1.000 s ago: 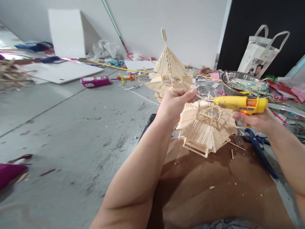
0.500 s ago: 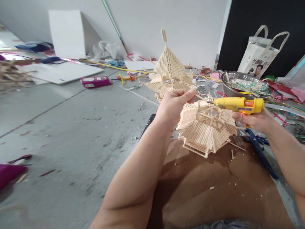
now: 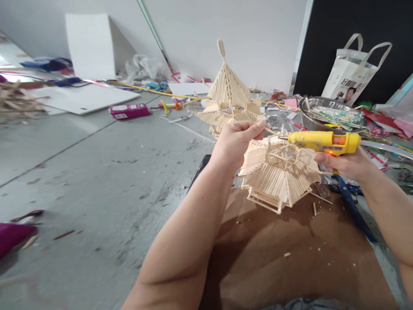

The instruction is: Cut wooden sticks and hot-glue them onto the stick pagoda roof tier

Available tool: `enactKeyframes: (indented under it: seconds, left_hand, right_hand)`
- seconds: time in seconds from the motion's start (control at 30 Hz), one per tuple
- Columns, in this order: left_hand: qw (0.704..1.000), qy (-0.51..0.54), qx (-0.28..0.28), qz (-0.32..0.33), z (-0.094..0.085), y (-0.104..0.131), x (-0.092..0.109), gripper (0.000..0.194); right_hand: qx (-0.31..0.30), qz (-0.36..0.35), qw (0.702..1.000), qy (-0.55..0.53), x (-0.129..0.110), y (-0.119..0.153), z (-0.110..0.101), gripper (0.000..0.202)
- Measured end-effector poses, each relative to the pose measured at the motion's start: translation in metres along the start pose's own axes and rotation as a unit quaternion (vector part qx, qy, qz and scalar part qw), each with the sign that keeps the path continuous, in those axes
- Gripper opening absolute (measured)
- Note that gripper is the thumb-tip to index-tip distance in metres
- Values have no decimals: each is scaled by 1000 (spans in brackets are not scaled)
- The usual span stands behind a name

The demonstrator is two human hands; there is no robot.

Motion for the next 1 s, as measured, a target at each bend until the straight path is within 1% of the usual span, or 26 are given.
enactKeyframes:
  seconds: [0.1, 0.23, 0.33, 0.47, 0.6, 0.77, 0.87, 1.0]
  left_hand:
    - [1000, -4, -5, 3, 0, 0, -2, 28]
    - [1000, -13, -6, -4, -1, -1, -4, 29]
    - [1000, -2, -12, 2, -1, -1, -4, 29]
    - [1000, 20, -19, 1, 1, -1, -2, 29]
    - [1000, 20, -18, -1, 2, -1, -1, 30]
    - [1000, 13, -16, -4, 2, 0, 0, 30]
    - [1000, 9, -11, -8, 2, 0, 0, 30]
    - [1000, 13, -3, -11, 1, -1, 0, 30]
  right_hand:
    - [6, 8, 1000, -4, 0, 0, 0, 32]
    - [23, -10, 1000, -6, -3, -1, -2, 30]
    - [21, 4, 1000, -1, 1, -1, -3, 31]
    - [17, 25, 999, 35, 5, 0, -3, 32]
    - [25, 1, 997, 69, -3, -1, -2, 34]
    - [27, -20, 998, 52, -8, -1, -1, 30]
    - [16, -10, 999, 39, -5, -1, -1, 30]
    - [2, 13, 1000, -4, 3, 0, 0, 36]
Point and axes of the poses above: each hand's wrist, its own y-axis away from the middle knuckle, its own z-axis out of the palm, x = y × z, the point moved 5 cm from there along -y, towards the middle knuckle, and after that the axes turned 13 degrees about -x, right-handed, at the moved point
